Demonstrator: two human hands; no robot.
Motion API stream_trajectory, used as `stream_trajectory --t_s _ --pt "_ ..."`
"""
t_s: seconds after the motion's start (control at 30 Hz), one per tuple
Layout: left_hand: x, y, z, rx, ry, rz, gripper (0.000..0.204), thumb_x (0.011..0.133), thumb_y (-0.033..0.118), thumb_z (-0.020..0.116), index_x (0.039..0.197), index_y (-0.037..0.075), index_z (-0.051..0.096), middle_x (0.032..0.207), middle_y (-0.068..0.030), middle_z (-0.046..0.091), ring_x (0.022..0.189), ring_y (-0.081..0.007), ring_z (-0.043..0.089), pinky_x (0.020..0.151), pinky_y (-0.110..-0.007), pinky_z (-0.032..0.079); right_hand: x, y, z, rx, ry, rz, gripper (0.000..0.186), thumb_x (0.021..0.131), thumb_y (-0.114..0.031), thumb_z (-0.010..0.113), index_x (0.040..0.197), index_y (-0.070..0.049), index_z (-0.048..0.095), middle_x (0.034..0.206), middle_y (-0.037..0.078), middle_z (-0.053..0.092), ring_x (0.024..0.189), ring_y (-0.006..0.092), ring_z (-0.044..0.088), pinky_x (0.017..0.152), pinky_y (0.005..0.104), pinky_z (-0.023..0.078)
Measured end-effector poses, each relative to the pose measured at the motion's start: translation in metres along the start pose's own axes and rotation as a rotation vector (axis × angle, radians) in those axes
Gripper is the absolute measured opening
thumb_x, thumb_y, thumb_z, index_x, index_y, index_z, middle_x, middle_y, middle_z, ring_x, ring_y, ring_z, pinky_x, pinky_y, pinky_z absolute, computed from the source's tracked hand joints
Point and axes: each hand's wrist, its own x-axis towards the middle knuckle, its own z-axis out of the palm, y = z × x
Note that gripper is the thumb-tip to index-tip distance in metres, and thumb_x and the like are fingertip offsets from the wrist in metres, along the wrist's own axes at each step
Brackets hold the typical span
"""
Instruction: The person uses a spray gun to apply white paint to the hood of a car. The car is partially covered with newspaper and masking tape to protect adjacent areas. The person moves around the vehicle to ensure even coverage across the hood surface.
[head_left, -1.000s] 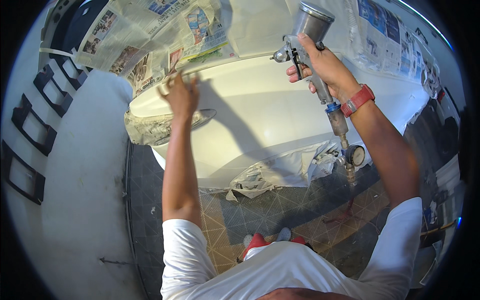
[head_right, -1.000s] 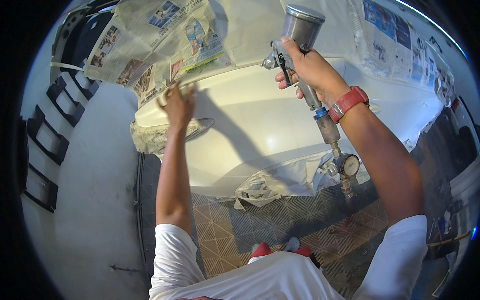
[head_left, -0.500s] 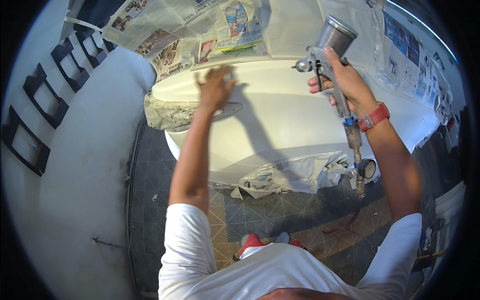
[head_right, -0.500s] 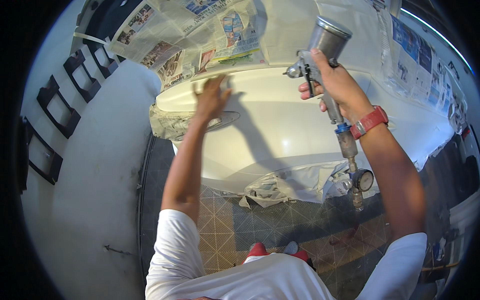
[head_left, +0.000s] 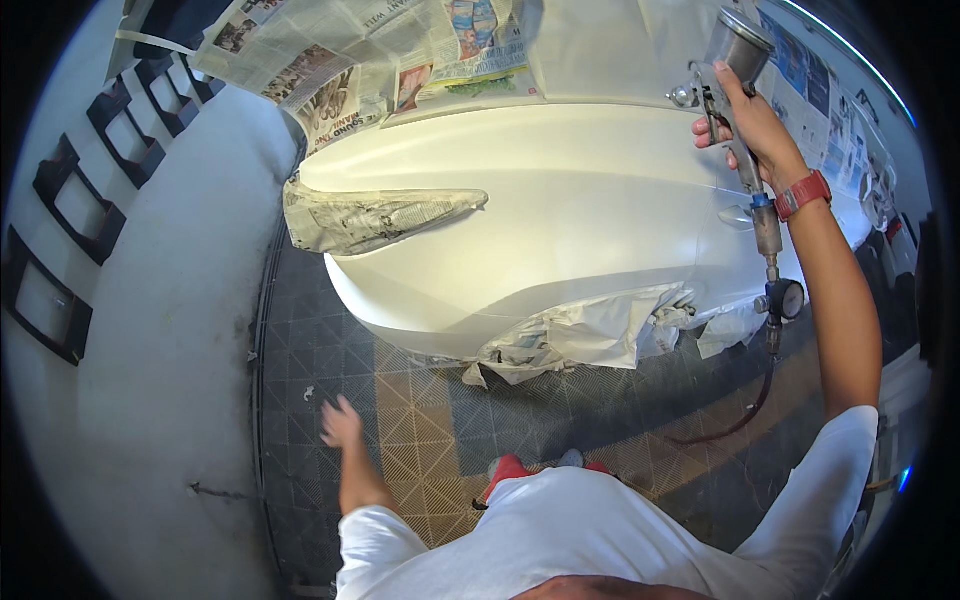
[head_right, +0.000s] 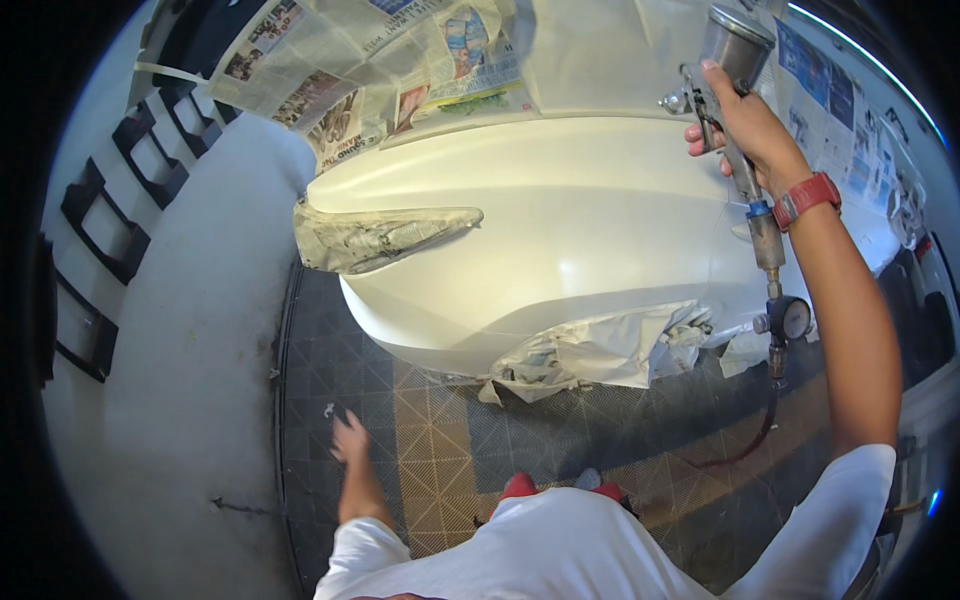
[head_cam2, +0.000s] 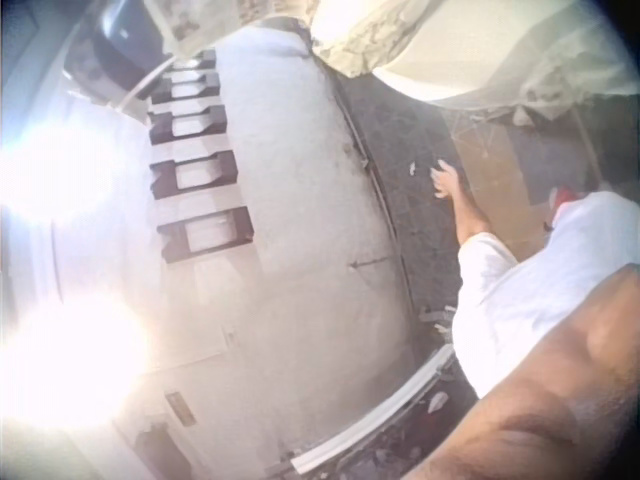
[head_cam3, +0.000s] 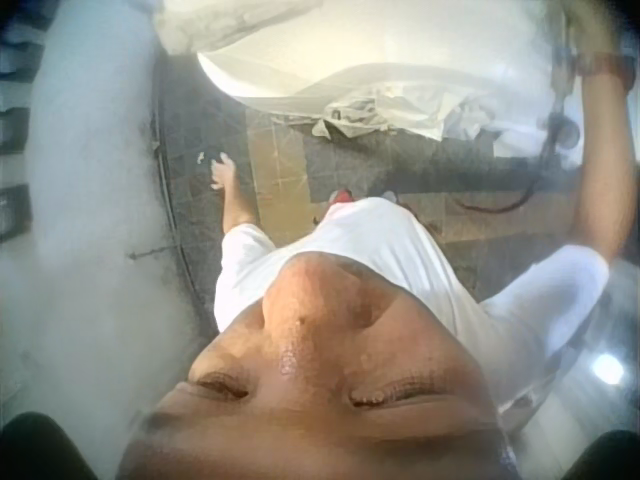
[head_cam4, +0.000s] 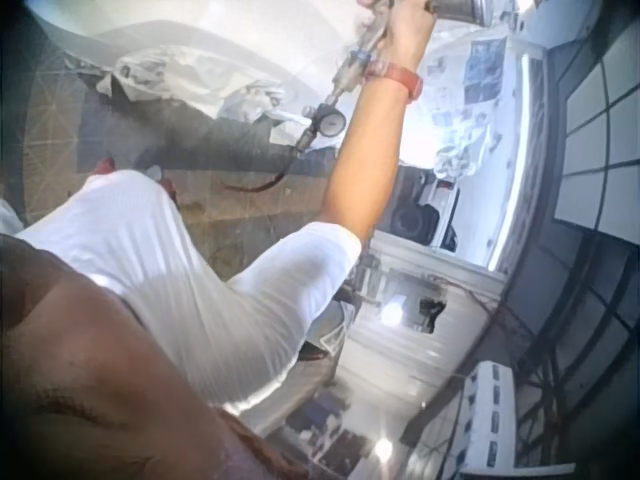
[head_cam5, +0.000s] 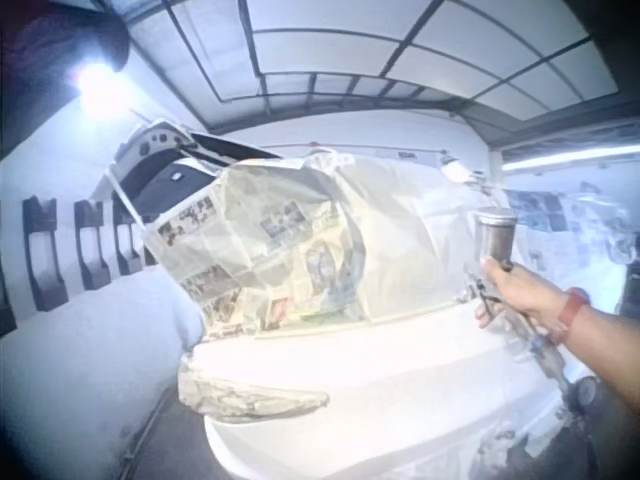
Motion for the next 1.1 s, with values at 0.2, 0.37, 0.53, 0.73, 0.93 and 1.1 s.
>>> stream_trajectory --t_s 0.2,0.37,0.53,0.73,0.93,1.1 --pt "-0.161 -0.176 0.199 0.158 -1.031 -0.272 0.083 0.104 0.066 0.032 0.159 0.004 0.032 0.165 -0.0194 0.032 0.154 -0.0363 0.028 0.125 -0.053 0.019 0.001 -0.017 0.026 0.044 -0.068 -0.036 0.075 0.099 -0.071 0.047 0.119 0.001 0.058 0.08 0.01 0.071 0.068 0.0136 0.073 0.038 0.0218 0.046" --pt "-0.233 -0.176 0.248 -0.13 -1.235 0.006 0.08 0.104 0.064 0.037 0.152 0.0 0.044 0.16 -0.0225 0.041 0.15 -0.0354 0.037 0.122 -0.046 0.029 -0.015 -0.055 0.072 0.064 -0.261 -0.082 0.069 0.103 -0.065 0.044 0.12 0.001 0.055 0.083 0.011 0.07 0.066 0.0161 0.071 0.042 0.0234 0.046" --pt "-0.184 -0.179 0.239 -0.189 -1.079 0.138 0.075 0.105 0.061 0.041 0.148 0.0 0.053 0.156 -0.0233 0.047 0.146 -0.0353 0.044 0.12 -0.043 0.036 -0.024 -0.078 0.099 0.205 -0.423 -0.118 0.066 0.109 -0.059 0.031 0.122 -0.003 0.062 0.085 0.013 0.072 0.069 0.0216 0.074 0.045 0.0306 0.051" --pt "-0.144 -0.153 0.183 -0.158 -0.785 -0.144 0.064 0.105 0.055 0.05 0.137 0.0 0.062 0.131 -0.0183 0.065 0.123 -0.03 0.061 0.102 -0.044 0.046 -0.001 -0.046 0.076 0.131 -0.292 -0.008 0.063 0.108 -0.059 0.036 0.119 -0.003 0.061 0.079 0.01 0.07 0.061 0.0176 0.07 0.043 0.0274 0.047" --pt "-0.152 -0.192 0.173 -0.216 -0.831 -0.271 0.058 0.109 0.049 0.045 0.14 0.001 0.055 0.133 -0.0182 0.059 0.12 -0.0339 0.058 0.101 -0.051 0.047 0.021 0.002 0.005 0.029 -0.091 -0.007 0.072 0.103 -0.065 0.045 0.111 0.005 0.058 0.078 0.012 0.069 0.066 0.0159 0.072 0.038 0.0235 0.046" --pt "-0.182 -0.202 0.192 -0.213 -0.937 -0.229 0.056 0.11 0.044 0.046 0.135 -0.004 0.06 0.117 -0.0185 0.066 0.105 -0.0329 0.065 0.089 -0.049 0.05 0.039 0.044 -0.057 0.0 0.041 0.062 0.066 0.103 -0.063 0.044 0.118 0.001 0.056 0.083 0.014 0.071 0.067 0.0185 0.073 0.042 0.0254 0.046"
